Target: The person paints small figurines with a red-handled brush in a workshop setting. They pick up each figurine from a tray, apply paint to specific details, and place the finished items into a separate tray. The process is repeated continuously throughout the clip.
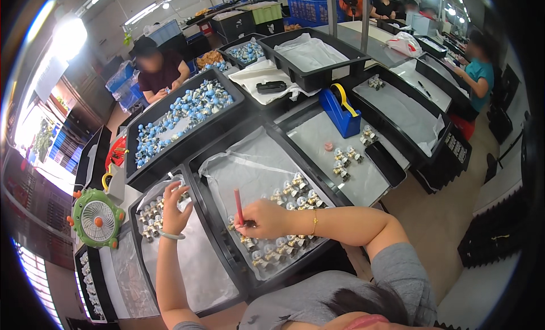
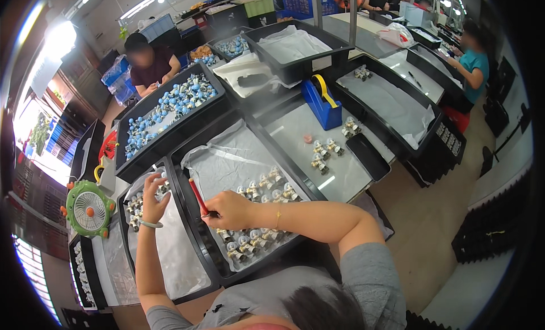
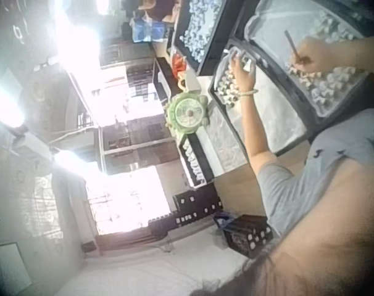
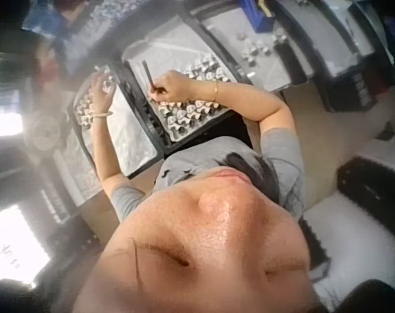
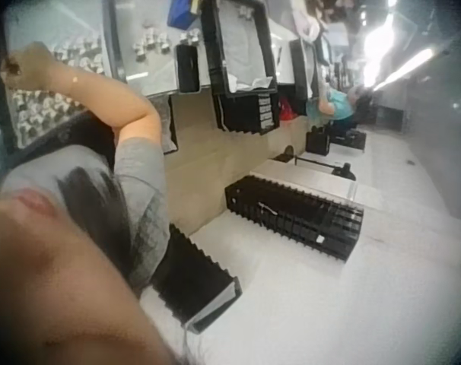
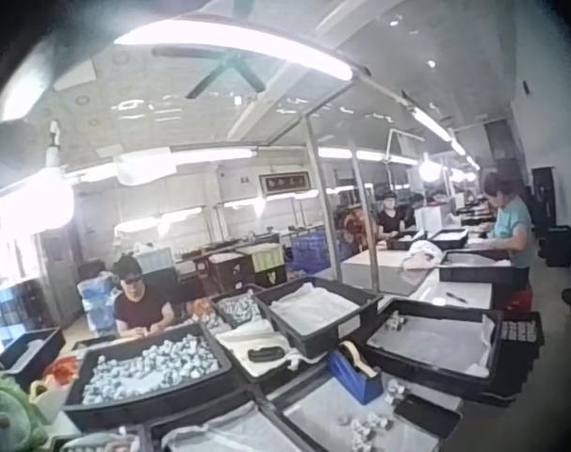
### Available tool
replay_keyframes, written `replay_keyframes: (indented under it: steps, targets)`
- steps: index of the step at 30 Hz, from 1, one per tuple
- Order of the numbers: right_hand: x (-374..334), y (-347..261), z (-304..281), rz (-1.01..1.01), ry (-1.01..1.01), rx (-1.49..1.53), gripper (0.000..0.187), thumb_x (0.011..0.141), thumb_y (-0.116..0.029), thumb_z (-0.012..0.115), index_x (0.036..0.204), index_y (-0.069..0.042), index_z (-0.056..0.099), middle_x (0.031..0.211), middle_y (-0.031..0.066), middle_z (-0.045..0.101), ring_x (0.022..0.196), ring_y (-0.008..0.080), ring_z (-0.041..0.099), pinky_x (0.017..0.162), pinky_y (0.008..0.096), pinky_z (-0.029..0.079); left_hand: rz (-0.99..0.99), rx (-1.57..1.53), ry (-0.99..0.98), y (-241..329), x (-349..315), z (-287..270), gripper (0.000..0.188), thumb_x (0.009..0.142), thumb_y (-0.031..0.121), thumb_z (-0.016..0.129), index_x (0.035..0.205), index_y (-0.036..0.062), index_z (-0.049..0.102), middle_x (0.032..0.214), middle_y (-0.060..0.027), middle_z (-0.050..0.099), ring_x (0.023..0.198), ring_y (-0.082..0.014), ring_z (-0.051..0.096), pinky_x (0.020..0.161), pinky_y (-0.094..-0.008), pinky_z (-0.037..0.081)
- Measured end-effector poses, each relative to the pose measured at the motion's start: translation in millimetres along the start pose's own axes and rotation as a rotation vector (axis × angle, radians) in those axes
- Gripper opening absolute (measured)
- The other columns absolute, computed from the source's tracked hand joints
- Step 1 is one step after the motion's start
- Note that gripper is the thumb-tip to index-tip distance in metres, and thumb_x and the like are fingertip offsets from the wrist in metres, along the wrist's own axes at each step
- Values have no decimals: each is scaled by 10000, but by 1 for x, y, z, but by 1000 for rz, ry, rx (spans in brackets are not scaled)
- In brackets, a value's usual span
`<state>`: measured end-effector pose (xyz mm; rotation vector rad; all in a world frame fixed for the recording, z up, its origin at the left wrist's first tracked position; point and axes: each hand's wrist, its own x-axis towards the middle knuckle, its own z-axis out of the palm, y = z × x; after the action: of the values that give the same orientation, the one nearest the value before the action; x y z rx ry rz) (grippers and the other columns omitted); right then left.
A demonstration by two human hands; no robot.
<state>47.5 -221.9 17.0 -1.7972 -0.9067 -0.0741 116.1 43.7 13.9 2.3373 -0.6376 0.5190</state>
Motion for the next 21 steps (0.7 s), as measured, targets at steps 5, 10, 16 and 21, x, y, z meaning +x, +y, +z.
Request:
replay_keyframes:
  steps: [5,10,16,21]
  targets:
    - [4,-5,-17,0,98,11,122,729,-157,560,702,-38,563,588,85,564,516,187,553,497,285,416,115,-751,419,83,28,-37,154,760,-35,503,891,24,561,851,-57,454,775,-132,423,735,-253,353]
    - [5,-3,-17,85,55,46,141,758,-159,541,716,-26,558,595,72,569,498,160,527,484,262,394,367,-1443,103,227,-5,-50,603,811,641,176,979,226,579,824,-56,433,762,-193,364,867,-428,251]
    - [4,-4,-14,49,51,11,98,733,-110,560,721,-16,585,626,76,582,487,152,536,465,251,411,27,-2095,194,321,-14,-41,629,771,681,192,908,157,512,762,-119,432,700,-216,363,771,-395,295]
    - [6,-7,-16,62,31,13,142,754,-157,544,724,-21,569,630,83,581,518,175,538,494,274,408,353,-1793,34,313,-11,-33,386,773,580,416,721,281,653,739,-46,375,703,-165,342,755,-320,265]
